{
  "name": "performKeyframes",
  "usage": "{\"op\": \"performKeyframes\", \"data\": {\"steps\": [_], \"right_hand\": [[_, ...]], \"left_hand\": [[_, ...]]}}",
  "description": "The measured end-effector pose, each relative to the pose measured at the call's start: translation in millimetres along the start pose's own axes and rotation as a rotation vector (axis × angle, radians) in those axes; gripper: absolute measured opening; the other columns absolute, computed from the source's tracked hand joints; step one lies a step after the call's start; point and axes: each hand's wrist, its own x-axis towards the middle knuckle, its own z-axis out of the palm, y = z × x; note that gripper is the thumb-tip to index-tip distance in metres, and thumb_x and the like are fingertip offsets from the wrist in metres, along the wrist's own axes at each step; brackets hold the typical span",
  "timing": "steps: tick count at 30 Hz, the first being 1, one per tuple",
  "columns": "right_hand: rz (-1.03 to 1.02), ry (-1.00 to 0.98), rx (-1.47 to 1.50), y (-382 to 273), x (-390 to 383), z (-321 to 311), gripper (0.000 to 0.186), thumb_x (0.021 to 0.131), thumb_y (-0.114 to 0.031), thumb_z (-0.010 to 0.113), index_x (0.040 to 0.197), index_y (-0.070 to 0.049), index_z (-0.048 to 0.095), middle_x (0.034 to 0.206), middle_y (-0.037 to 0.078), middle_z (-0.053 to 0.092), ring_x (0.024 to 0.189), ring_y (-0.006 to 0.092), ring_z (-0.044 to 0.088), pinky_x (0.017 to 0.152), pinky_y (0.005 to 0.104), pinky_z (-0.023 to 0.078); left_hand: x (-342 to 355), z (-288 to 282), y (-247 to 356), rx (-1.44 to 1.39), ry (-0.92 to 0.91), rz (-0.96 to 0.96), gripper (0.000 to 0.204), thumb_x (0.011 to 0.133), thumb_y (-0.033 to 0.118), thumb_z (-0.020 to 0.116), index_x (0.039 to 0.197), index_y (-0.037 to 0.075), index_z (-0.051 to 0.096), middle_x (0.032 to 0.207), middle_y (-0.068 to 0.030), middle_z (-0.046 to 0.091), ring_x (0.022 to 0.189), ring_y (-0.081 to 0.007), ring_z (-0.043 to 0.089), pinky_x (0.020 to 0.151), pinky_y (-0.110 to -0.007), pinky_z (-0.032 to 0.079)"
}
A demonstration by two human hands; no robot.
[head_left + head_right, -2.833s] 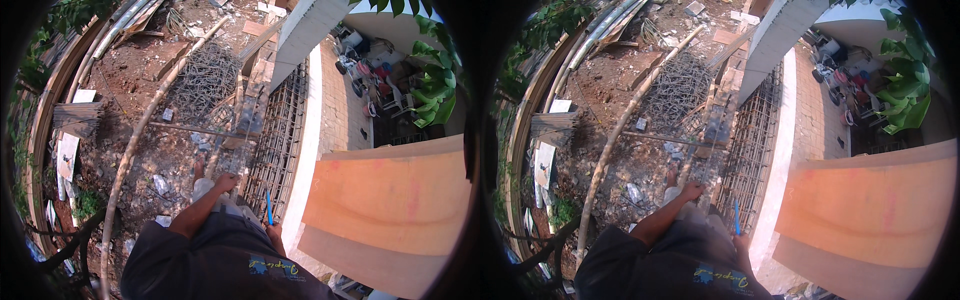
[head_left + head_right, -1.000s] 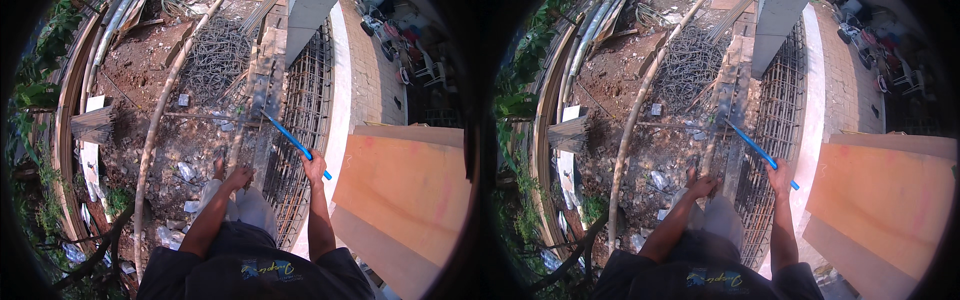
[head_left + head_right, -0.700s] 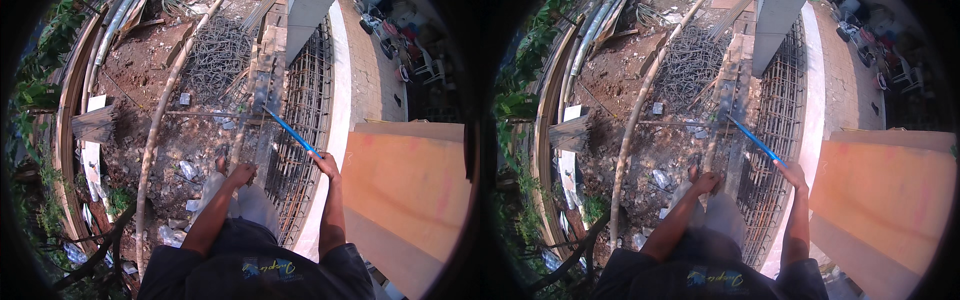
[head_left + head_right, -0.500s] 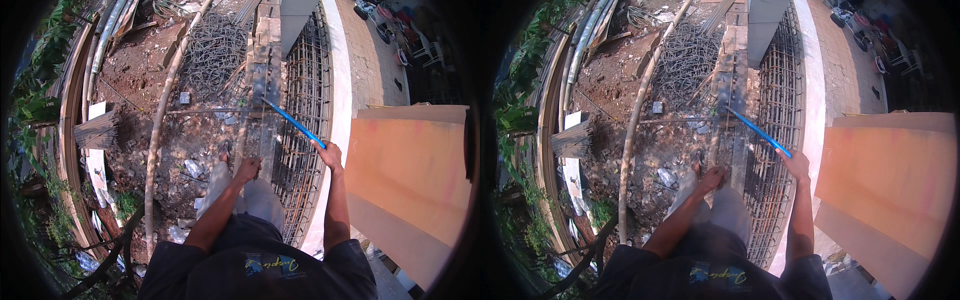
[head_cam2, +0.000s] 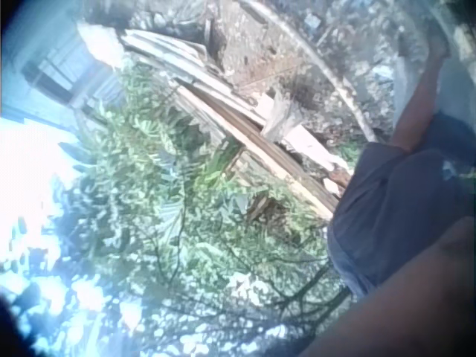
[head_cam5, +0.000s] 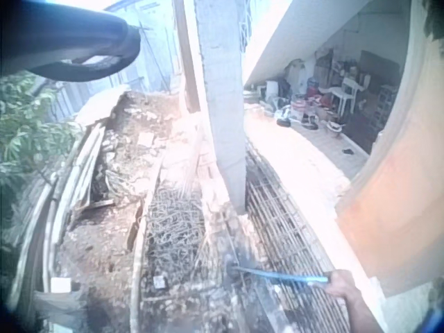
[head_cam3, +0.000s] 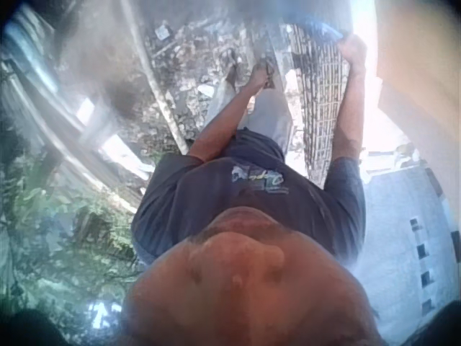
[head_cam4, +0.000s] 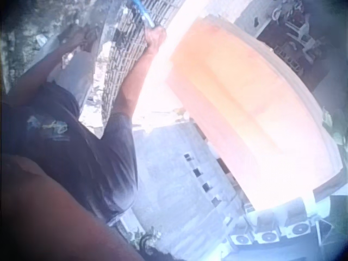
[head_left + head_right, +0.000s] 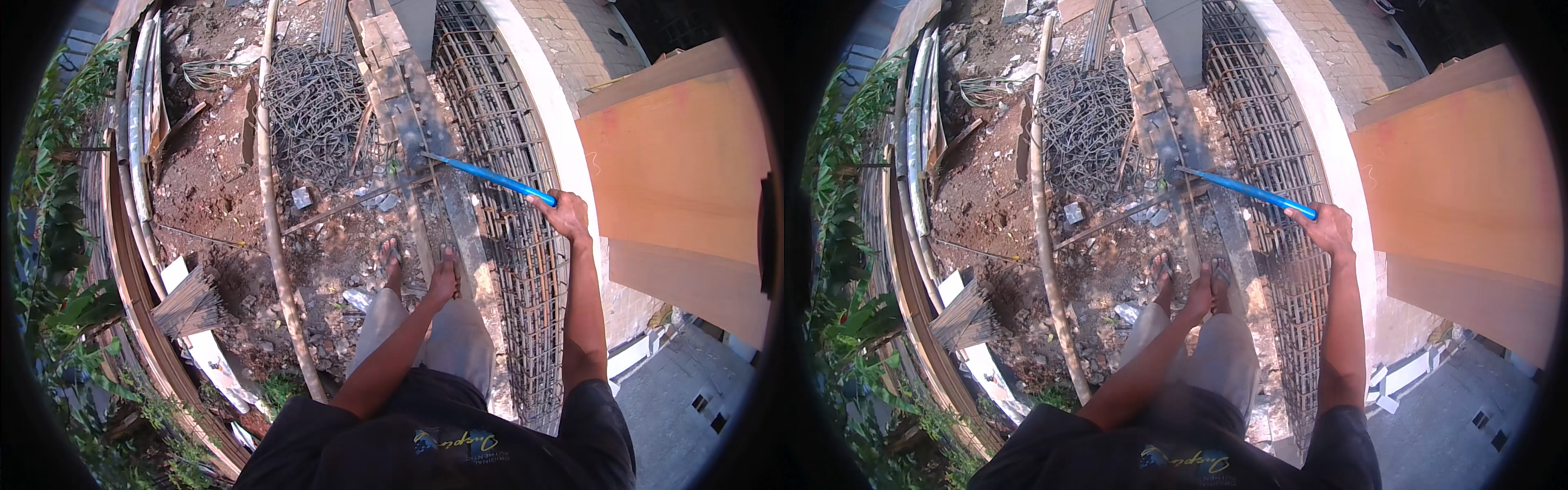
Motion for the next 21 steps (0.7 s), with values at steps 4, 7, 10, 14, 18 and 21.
{"op": "performKeyframes", "data": {"steps": [4,7,10,14,18,21], "right_hand": [[0.124,0.105,-0.006,-28.4,-35.5,5.8,0.072,0.090,-0.078,0.072,0.080,-0.007,0.077,0.066,0.016,0.070,0.069,0.0398,0.071,0.070,0.0519,0.055],[0.315,0.150,0.136,-49.0,-96.5,75.7,0.069,0.091,-0.074,0.074,0.080,-0.005,0.075,0.065,0.018,0.068,0.068,0.0407,0.071,0.068,0.0524,0.053],[0.550,0.259,0.354,-160.6,-153.6,200.1,0.072,0.092,-0.076,0.070,0.080,-0.005,0.072,0.068,0.021,0.068,0.071,0.0444,0.071,0.074,0.0562,0.054],[0.493,0.175,0.418,-136.4,-145.9,166.9,0.065,0.094,-0.071,0.075,0.086,-0.006,0.080,0.067,0.020,0.068,0.065,0.0383,0.069,0.068,0.0520,0.052],[0.531,0.097,0.315,-142.0,-148.2,114.5,0.069,0.094,-0.072,0.072,0.079,-0.004,0.076,0.072,0.022,0.071,0.071,0.0436,0.070,0.071,0.0546,0.053],[0.519,0.081,0.329,-133.3,-146.9,99.7,0.072,0.095,-0.075,0.067,0.084,-0.004,0.077,0.077,0.022,0.073,0.077,0.0457,0.071,0.074,0.0544,0.053]], "left_hand": [[2.3,-38.2,0.1,0.069,-0.087,0.011,0.075,0.108,0.078,0.040,0.069,0.014,0.044,0.056,0.0015,0.041,0.044,-0.0151,0.042,0.040,-0.035,0.035],[-2.0,-111.3,33.7,0.510,-0.058,0.301,0.080,0.112,0.071,0.039,0.072,0.004,0.056,0.057,-0.0077,0.049,0.051,-0.0229,0.055,0.051,-0.043,0.043],[12.3,-244.6,134.2,1.064,-0.027,0.174,0.087,0.114,0.066,0.039,0.084,-0.010,0.068,0.069,-0.0256,0.065,0.068,-0.0350,0.070,0.071,-0.051,0.053],[8.1,-220.5,101.2,1.042,0.126,0.367,0.089,0.114,0.066,0.039,0.088,-0.012,0.073,0.076,-0.0342,0.069,0.076,-0.0444,0.072,0.077,-0.054,0.054],[-11.6,-206.3,98.6,0.985,0.100,0.296,0.097,0.110,0.072,0.040,0.098,-0.017,0.075,0.089,-0.0421,0.070,0.089,-0.0572,0.072,0.088,-0.060,0.053],[-25.2,-189.4,119.7,0.928,0.154,0.061,0.099,0.108,0.075,0.040,0.101,-0.017,0.076,0.097,-0.0450,0.070,0.100,-0.0583,0.071,0.095,-0.060,0.052]]}}
